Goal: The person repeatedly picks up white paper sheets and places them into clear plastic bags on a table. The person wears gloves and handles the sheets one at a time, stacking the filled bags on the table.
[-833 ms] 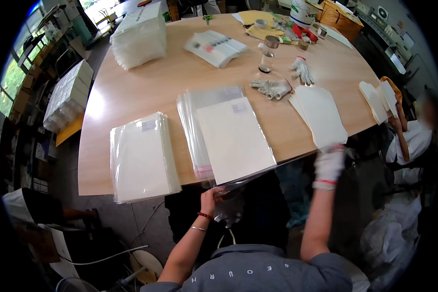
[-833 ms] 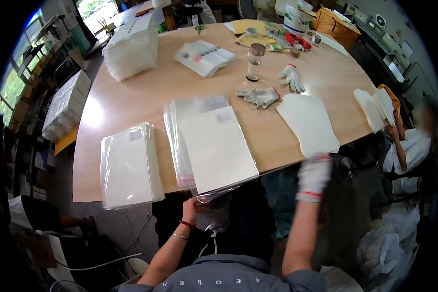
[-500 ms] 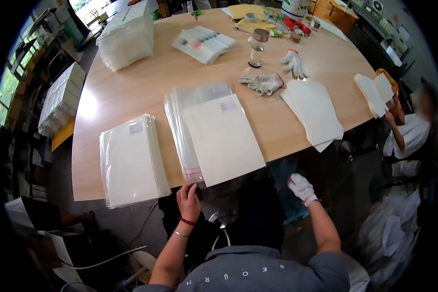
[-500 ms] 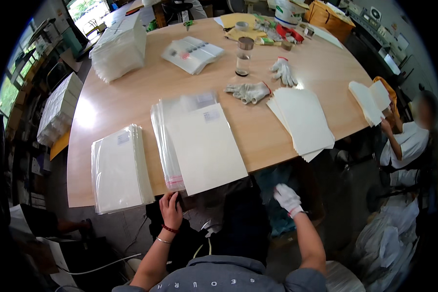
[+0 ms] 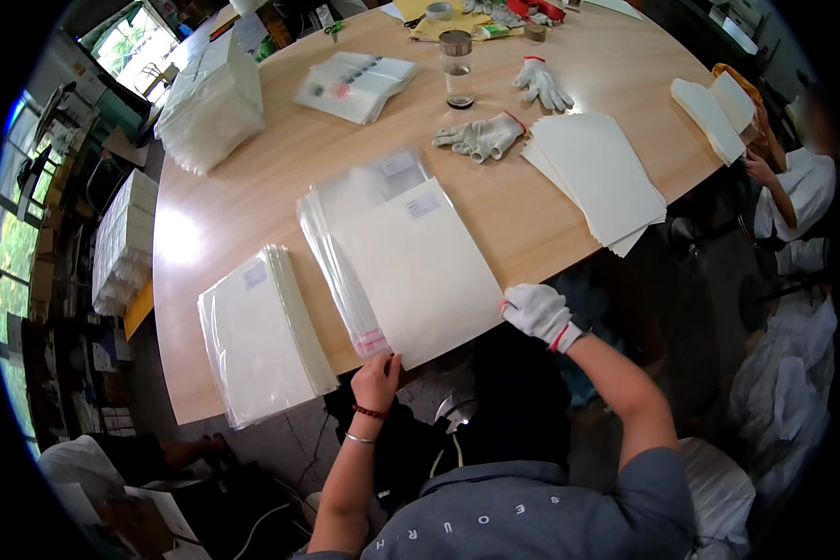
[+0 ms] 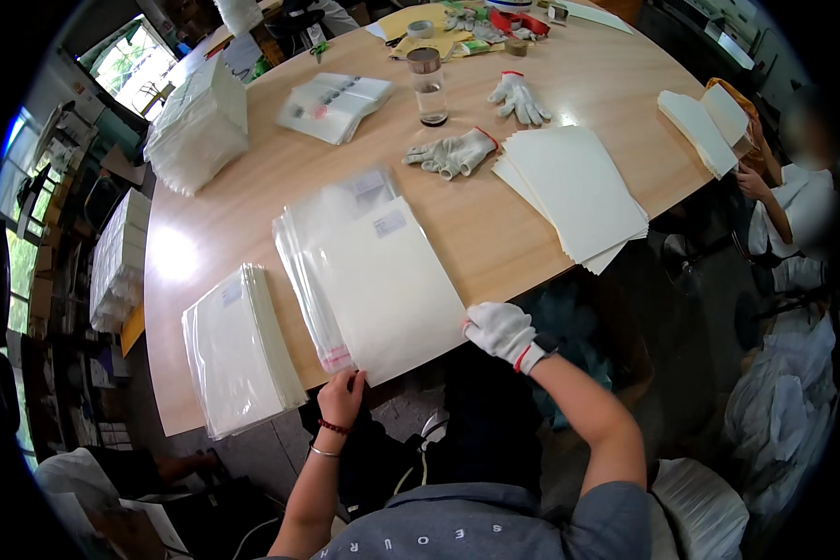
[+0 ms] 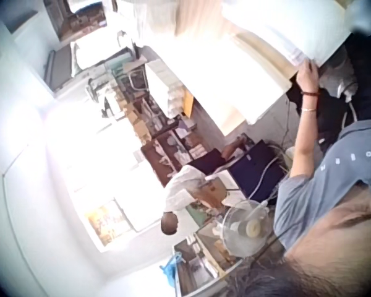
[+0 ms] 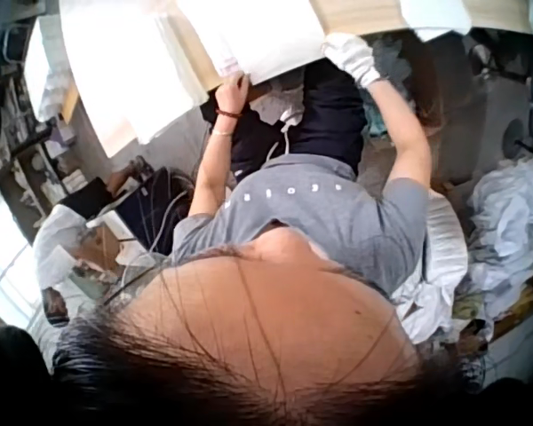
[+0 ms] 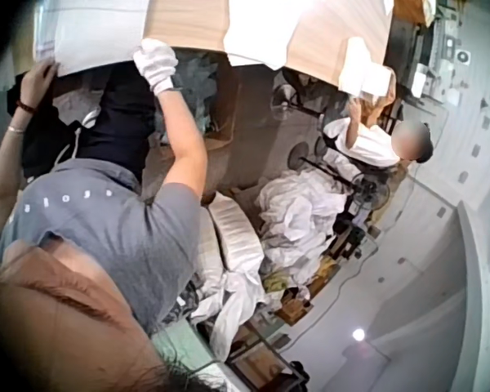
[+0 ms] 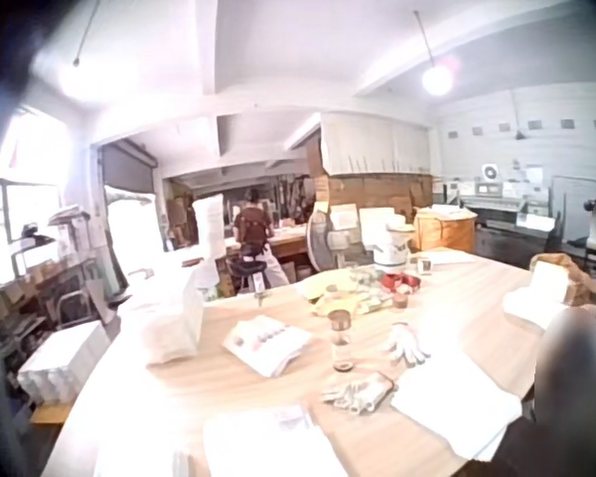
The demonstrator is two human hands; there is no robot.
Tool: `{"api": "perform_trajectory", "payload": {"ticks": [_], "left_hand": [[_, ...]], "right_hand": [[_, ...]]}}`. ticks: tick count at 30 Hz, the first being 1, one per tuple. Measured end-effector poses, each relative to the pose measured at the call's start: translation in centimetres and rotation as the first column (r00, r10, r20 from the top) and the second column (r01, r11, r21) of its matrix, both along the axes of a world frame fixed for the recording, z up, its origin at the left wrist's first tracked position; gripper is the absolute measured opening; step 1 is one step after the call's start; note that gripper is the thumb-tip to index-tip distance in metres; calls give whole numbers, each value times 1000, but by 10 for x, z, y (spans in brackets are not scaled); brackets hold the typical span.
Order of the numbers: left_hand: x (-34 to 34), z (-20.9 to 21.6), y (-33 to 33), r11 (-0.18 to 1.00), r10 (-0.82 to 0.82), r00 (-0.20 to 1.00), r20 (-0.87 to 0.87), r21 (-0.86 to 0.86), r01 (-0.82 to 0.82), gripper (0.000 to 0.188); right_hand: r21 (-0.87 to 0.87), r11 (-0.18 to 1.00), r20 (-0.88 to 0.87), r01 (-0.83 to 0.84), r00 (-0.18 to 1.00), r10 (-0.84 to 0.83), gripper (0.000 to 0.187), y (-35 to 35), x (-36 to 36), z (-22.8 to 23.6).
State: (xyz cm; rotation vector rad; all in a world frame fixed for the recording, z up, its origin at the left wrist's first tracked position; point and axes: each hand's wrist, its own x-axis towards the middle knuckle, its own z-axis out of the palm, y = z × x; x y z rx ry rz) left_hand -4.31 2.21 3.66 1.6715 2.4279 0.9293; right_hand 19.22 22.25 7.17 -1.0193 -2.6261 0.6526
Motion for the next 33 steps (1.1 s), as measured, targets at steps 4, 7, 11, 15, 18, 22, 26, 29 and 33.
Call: {"api": "perform_trajectory", "payload": {"ticks": [4,7,11,15,18,22,26,29,33], "left_hand": [[0,-2,-16,930,322,908,268,-271,-250,31],[9,-16,-24,942,274,118,954,-241,-235,29],[3,10,-17,986,163,83,983,-160,-51,22],[-25,63,-40,999,-9,336,942,24,-40,15],[-75,93,-89,987,-30,526,850,107,-117,10],[-173,81,-169,891,123,614,779,187,-415,19],[-214,48,-208,850,502,749,432,-89,-519,40],[-209,43,-201,689,708,706,24,-242,-683,59],[-190,57,-167,592,634,612,-472,-212,-777,77]], "right_hand": [[32,946,125,323,938,-324,19,-19,-7,-3],[-591,734,-145,334,852,-504,17,-26,-7,5],[-805,588,-314,79,784,-535,23,-38,-3,-7],[-637,771,-426,-13,839,-338,21,-64,-27,-24],[-336,930,-618,-146,780,-101,18,-92,-95,-14],[-271,879,-753,-392,656,60,17,-133,-203,15],[-465,744,-428,-481,857,286,28,-155,-250,23],[-497,708,-428,-502,851,304,25,-152,-249,29],[-504,680,-621,-533,770,144,14,-120,-203,26]]}}
